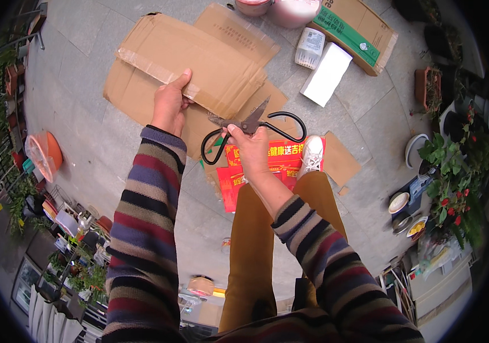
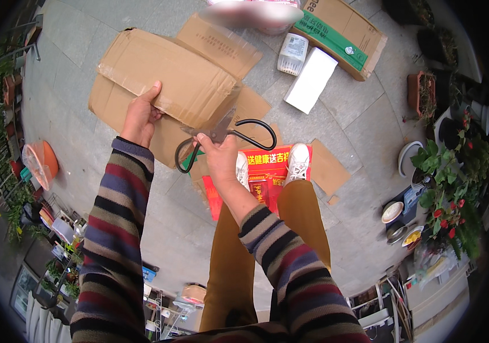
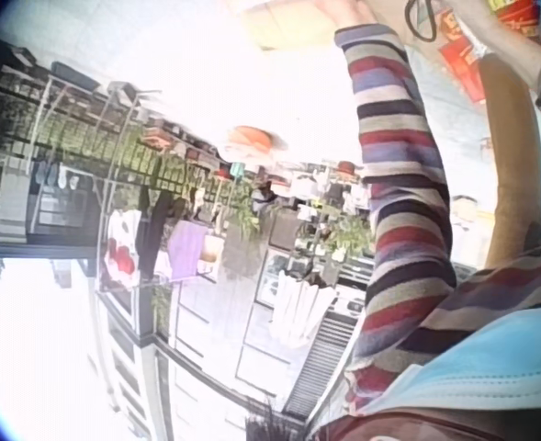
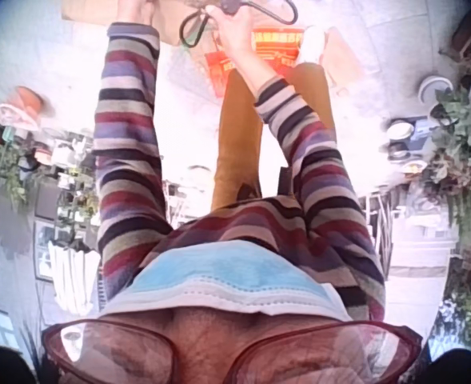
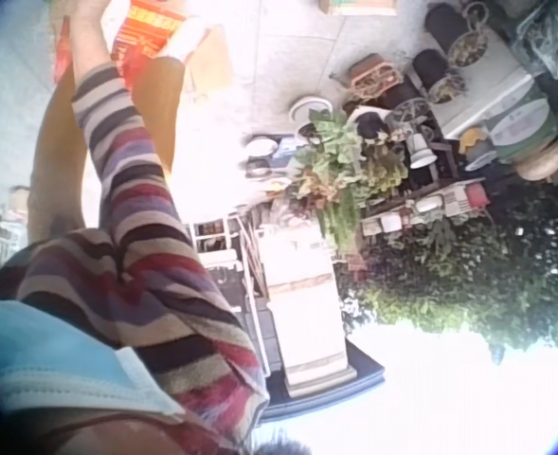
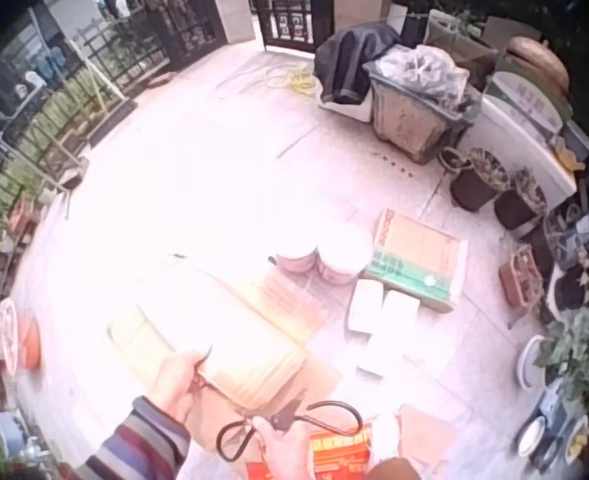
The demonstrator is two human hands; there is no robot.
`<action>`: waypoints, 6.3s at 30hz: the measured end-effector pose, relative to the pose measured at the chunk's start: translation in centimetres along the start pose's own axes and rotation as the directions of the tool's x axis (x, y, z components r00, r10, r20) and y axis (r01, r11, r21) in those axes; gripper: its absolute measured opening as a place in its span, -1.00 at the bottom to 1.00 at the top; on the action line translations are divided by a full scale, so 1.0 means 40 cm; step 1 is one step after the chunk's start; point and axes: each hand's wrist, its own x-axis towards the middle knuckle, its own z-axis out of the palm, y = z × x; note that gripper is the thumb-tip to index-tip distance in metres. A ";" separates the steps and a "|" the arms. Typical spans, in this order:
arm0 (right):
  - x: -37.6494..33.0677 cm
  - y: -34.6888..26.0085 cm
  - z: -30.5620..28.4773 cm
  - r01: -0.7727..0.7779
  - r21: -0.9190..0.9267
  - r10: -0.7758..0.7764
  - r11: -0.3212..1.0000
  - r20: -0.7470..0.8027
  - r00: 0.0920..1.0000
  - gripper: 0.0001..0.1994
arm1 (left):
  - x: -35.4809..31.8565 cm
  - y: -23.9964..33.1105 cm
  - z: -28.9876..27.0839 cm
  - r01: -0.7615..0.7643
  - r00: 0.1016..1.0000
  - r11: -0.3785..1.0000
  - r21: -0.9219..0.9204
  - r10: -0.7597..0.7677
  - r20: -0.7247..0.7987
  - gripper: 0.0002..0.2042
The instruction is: The person unpacks a cardboard box containing plastic containers and a white pipe. They remove the items, close the box, and then walk to a sink area. The person attaches a white plastic pipe to a vertical drain pipe using a metal clamp.
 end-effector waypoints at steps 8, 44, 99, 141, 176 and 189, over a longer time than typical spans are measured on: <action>-0.014 0.014 0.008 -0.066 0.017 0.066 0.998 -0.018 0.998 -0.85 | 0.000 -0.016 -0.026 0.094 0.995 0.996 0.000 -0.094 0.034 -0.77; 0.180 -0.212 -0.610 -0.136 -0.863 -0.173 0.487 -0.248 0.953 -0.50 | -0.347 0.077 -0.117 -0.356 0.920 0.868 0.346 0.391 -0.036 -0.85; 1.086 -0.622 0.133 -0.133 0.203 0.142 -0.970 0.920 0.365 -0.54 | -0.226 -0.337 -0.281 -0.219 0.964 0.936 -0.276 0.163 -0.212 -0.61; 0.416 -0.355 0.332 0.852 -0.511 -0.148 -0.112 0.857 0.494 -0.40 | -0.316 -0.186 -0.036 -0.408 0.902 0.905 -0.120 0.380 -0.202 -0.88; 0.288 -0.570 0.131 0.673 -0.715 -0.214 -0.191 0.699 0.682 -0.74 | -0.445 -0.386 -0.532 -0.428 0.735 0.303 0.851 0.665 0.132 -0.81; 0.183 -0.446 0.278 0.533 -0.177 -0.064 -0.827 0.973 0.223 -0.38 | -0.246 -0.057 -0.155 -0.751 0.429 -0.078 0.656 0.697 0.574 -0.59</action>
